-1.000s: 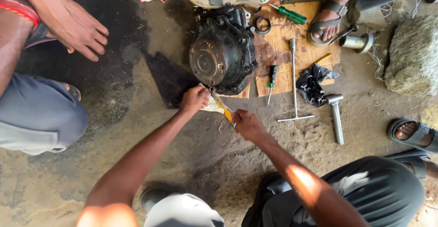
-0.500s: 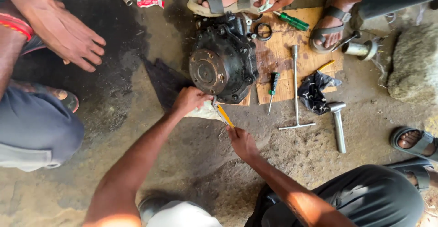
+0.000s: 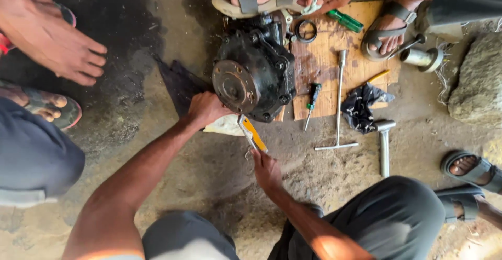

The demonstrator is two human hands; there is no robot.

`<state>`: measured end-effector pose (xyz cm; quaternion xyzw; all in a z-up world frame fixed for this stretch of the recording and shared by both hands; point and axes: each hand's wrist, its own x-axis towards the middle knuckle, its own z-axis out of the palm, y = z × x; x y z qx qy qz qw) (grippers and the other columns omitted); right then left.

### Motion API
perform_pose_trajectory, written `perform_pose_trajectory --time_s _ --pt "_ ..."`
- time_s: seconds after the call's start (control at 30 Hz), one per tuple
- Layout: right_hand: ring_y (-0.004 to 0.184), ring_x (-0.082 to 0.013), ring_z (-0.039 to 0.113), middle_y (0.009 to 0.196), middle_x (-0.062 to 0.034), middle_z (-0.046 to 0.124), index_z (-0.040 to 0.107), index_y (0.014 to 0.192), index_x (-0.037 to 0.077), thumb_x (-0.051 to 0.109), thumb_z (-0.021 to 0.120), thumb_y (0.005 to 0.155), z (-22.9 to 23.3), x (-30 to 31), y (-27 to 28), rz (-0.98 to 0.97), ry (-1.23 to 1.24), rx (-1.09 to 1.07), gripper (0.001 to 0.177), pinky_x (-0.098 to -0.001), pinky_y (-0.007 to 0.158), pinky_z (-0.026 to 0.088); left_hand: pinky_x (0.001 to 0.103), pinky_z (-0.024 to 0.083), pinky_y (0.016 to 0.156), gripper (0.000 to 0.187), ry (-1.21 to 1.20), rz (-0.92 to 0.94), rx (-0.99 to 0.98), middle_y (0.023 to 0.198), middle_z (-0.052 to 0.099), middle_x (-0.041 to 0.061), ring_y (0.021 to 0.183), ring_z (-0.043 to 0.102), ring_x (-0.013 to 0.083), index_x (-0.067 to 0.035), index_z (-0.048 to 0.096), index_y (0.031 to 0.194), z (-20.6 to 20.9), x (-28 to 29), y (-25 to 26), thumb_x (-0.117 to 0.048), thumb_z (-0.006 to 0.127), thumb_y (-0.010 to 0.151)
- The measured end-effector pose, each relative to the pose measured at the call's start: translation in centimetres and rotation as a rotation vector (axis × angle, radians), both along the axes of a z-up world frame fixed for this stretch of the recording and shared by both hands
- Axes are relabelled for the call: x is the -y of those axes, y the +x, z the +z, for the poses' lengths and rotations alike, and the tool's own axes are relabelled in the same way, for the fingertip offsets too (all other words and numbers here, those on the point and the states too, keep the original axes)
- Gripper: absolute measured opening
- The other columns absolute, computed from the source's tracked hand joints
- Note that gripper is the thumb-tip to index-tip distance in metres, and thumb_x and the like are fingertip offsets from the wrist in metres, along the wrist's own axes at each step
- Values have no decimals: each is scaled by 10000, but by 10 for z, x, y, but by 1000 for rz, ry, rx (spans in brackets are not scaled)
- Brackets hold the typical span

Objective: A group of workers collaborates to disassemble and repair a mechanical steering box component on a service bay floor.

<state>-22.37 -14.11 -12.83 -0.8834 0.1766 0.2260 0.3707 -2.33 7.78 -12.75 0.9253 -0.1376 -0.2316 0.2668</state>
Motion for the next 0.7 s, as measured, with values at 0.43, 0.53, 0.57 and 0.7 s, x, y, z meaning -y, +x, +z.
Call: perform_pose_trajectory --time_s 0.43,0.53,0.57,0.7 --pt "673 -446 646 734 -221 653 715 1008 95 405 496 1039 -32 -34 -29 -174 71 182 381 -529 567 461 482 580 688 500 -36 -33 64 762 749 159 739 730 362 -107 806 817 -34 7 -19 -605 764 795" --pt "691 -450 660 752 -228 652 706 1029 99 436 492 1023 -23 -37 -19 -188 110 121 400 -534 589 473 460 574 613 433 -238 113 -60 760 756 159 696 723 337 -66 792 843 -77 3 -36 -495 735 863" --pt "702 -453 663 763 -233 650 698 1037 94 451 488 1022 -21 -34 -22 -182 136 76 415 -537 598 480 431 577 565 402 -368 210 -202 765 764 151 670 725 303 -35 772 864 -102 5 -47 -429 708 916" --pt "756 -471 650 801 -241 663 694 991 68 469 493 1056 -31 -25 -21 -90 120 157 453 -556 609 489 344 602 518 275 -758 497 -517 779 769 116 621 742 208 -37 682 948 -60 25 -73 -298 611 997"
